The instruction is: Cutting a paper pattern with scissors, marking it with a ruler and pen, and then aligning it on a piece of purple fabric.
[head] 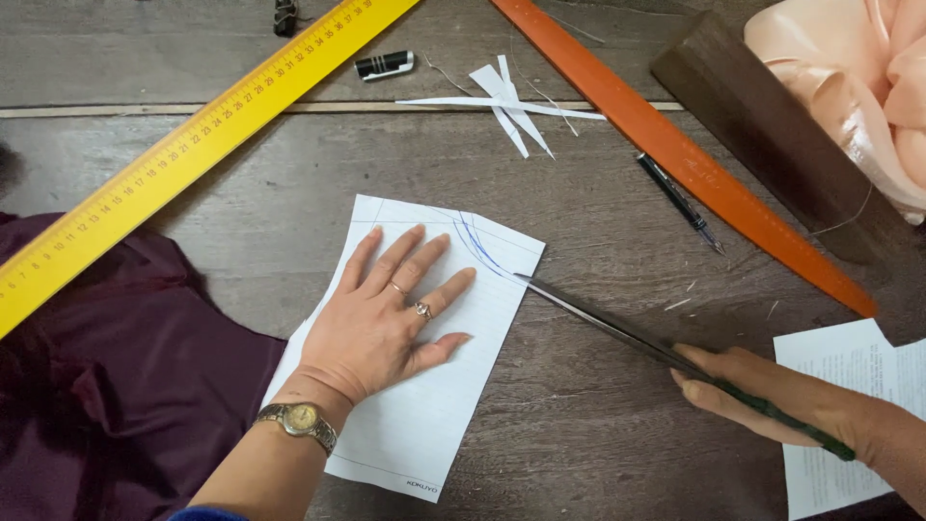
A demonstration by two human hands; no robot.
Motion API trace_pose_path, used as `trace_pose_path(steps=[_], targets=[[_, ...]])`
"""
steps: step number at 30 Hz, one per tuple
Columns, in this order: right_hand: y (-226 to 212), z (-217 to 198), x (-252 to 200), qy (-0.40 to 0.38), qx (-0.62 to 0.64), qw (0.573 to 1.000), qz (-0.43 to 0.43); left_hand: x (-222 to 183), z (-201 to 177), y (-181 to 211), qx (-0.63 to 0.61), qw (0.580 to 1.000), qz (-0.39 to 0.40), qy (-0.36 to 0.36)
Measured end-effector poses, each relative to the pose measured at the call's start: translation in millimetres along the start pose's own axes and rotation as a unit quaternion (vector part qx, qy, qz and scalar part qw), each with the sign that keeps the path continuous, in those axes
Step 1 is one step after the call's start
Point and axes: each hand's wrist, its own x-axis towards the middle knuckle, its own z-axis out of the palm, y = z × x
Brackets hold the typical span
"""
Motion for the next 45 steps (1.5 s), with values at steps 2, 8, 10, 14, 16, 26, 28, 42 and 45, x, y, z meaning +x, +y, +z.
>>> trace_pose_path(steps=[2, 8, 10, 14, 16, 26, 28, 42, 45], targets=[[-22, -9, -9, -0.015, 0.007, 1.000, 0.008, 0, 0, 0, -0.002, 1.000, -0.001, -0.002], [-34, -16, -11, -0.033, 0.029, 0.997, -0.063, 0, 0, 0, 0.000, 1.000, -0.001, -0.003], [-32, -14, -10, -0.026, 0.041, 0.996, -0.079, 0, 0, 0, -0.002, 1.000, -0.001, -0.003], [-31, -9, -10, -0.029, 0.062, 0.997, -0.025, 0, 0, 0, -0.001, 1.000, 0.000, -0.001], [-25, -4, -8, -0.021, 0.055, 0.998, 0.011, 0, 0, 0, -0.002, 1.000, 0.001, -0.002], [-31, -10, -10, -0.013, 0.010, 0.999, -0.038, 0, 0, 0, -0.005, 1.000, 0.001, -0.003], [-25, -6, -7, -0.013, 0.039, 0.997, -0.066, 0, 0, 0, -0.003, 1.000, 0.001, -0.006], [-20, -3, -7, -0.010, 0.043, 0.999, -0.022, 0, -1, 0, -0.007, 1.000, 0.001, 0.000], [-10, -2, -1, 0.017, -0.042, 0.996, -0.077, 0, -1, 0, -0.010, 1.000, 0.001, -0.006]])
